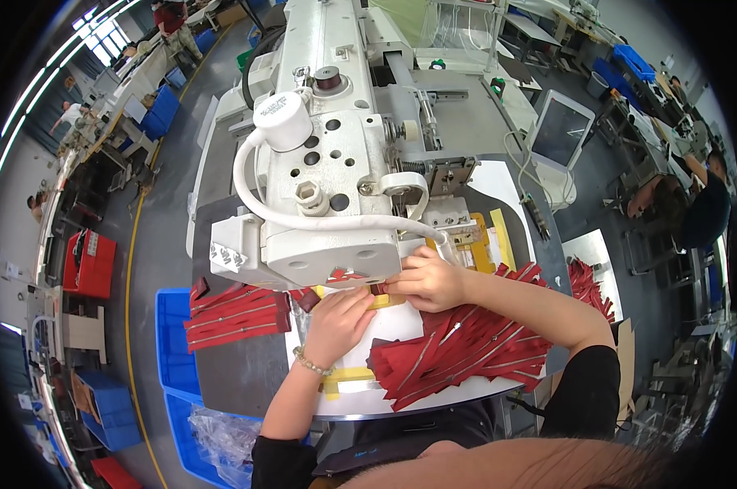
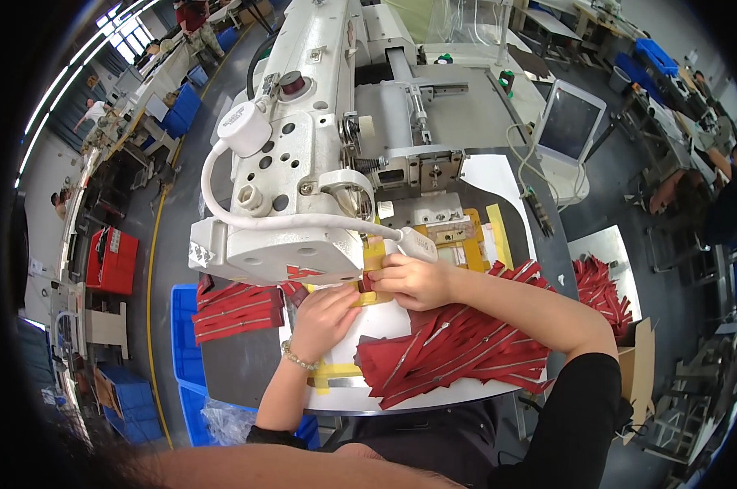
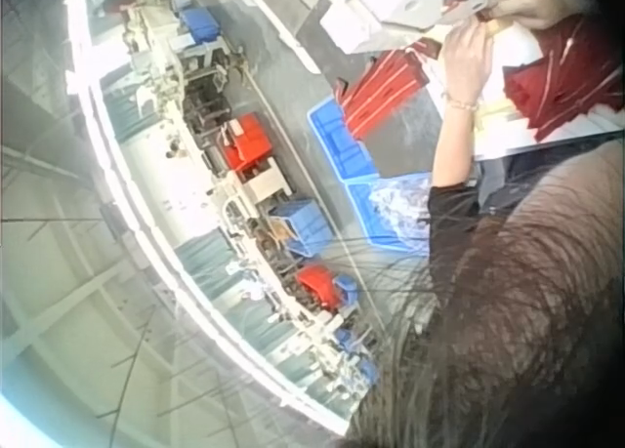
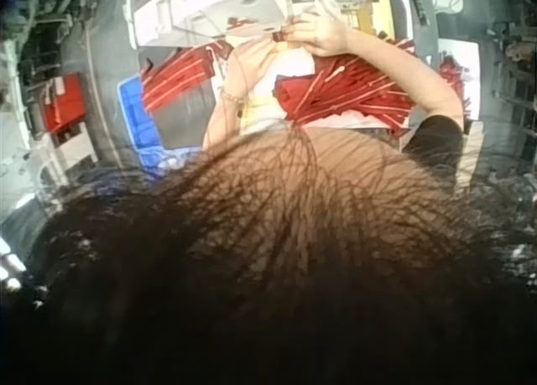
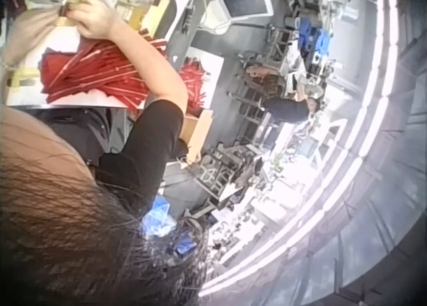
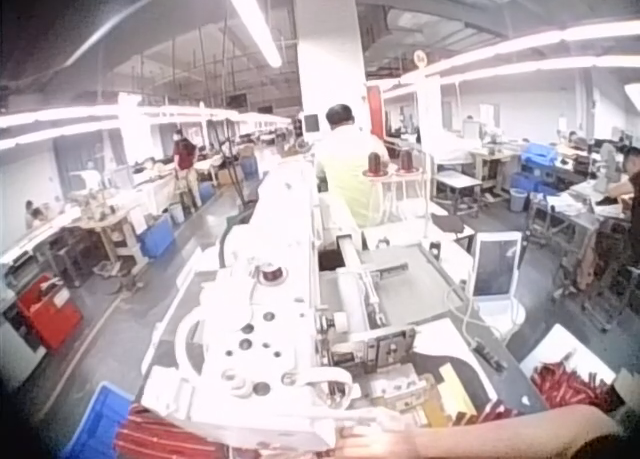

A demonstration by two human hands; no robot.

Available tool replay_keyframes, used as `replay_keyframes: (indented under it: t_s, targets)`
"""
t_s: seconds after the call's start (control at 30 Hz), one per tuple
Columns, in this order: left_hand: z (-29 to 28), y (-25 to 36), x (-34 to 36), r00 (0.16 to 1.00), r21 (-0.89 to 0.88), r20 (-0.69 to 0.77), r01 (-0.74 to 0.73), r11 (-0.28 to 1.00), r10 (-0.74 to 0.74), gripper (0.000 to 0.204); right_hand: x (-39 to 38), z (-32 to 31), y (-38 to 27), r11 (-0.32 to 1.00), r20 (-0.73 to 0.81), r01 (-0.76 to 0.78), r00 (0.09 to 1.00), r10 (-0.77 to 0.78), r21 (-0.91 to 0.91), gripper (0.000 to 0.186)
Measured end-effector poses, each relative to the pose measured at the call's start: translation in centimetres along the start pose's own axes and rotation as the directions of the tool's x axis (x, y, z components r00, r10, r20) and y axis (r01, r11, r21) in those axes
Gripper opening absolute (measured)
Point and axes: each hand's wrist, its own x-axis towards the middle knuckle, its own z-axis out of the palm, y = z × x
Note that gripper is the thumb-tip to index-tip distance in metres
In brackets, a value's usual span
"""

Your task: Operating an industrial sewing machine to join red leather pieces.

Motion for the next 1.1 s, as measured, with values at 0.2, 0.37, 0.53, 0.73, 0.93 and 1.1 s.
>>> replay_keyframes:
  t_s: [0.2, 0.37, 0.53, 0.73, 0.93, 1.1]
  targets:
    - [-0.2, 1.9, -0.1, 0.994, -0.121, 0.051, 0.102, 0.987, -0.097, 0.012, -1.0, -0.7, -1.1, 0.988, 0.017, -0.144, 0.990, 0.143, 0.048, 0.031]
    - [-0.4, 6.3, -0.4, 0.996, -0.249, 0.089, 0.048, 0.967, -0.027, 0.022, -4.3, -4.8, -2.7, 0.904, 0.171, -0.407, 0.907, 0.384, 0.133, 0.020]
    - [0.7, 9.9, -0.3, 0.971, -0.077, 0.240, 0.018, 0.997, 0.001, 0.041, -6.5, -7.3, -4.5, 0.851, 0.214, -0.514, 0.848, 0.484, 0.110, 0.018]
    - [0.2, 9.5, -0.6, 0.948, -0.207, 0.309, 0.141, 0.968, -0.072, 0.035, -6.8, -6.2, -5.0, 0.884, 0.261, -0.459, 0.867, 0.424, 0.087, 0.015]
    - [-1.3, 6.6, 0.5, 0.894, -0.386, 0.383, 0.384, 0.838, -0.234, 0.021, -6.0, -6.0, -4.4, 0.666, 0.387, -0.669, 0.739, 0.552, 0.330, 0.013]
    - [-1.7, 4.9, 0.8, 0.795, -0.443, 0.514, 0.567, 0.695, -0.321, 0.023, -5.5, -6.9, -4.8, 0.485, 0.418, -0.741, 0.666, 0.618, 0.464, 0.017]
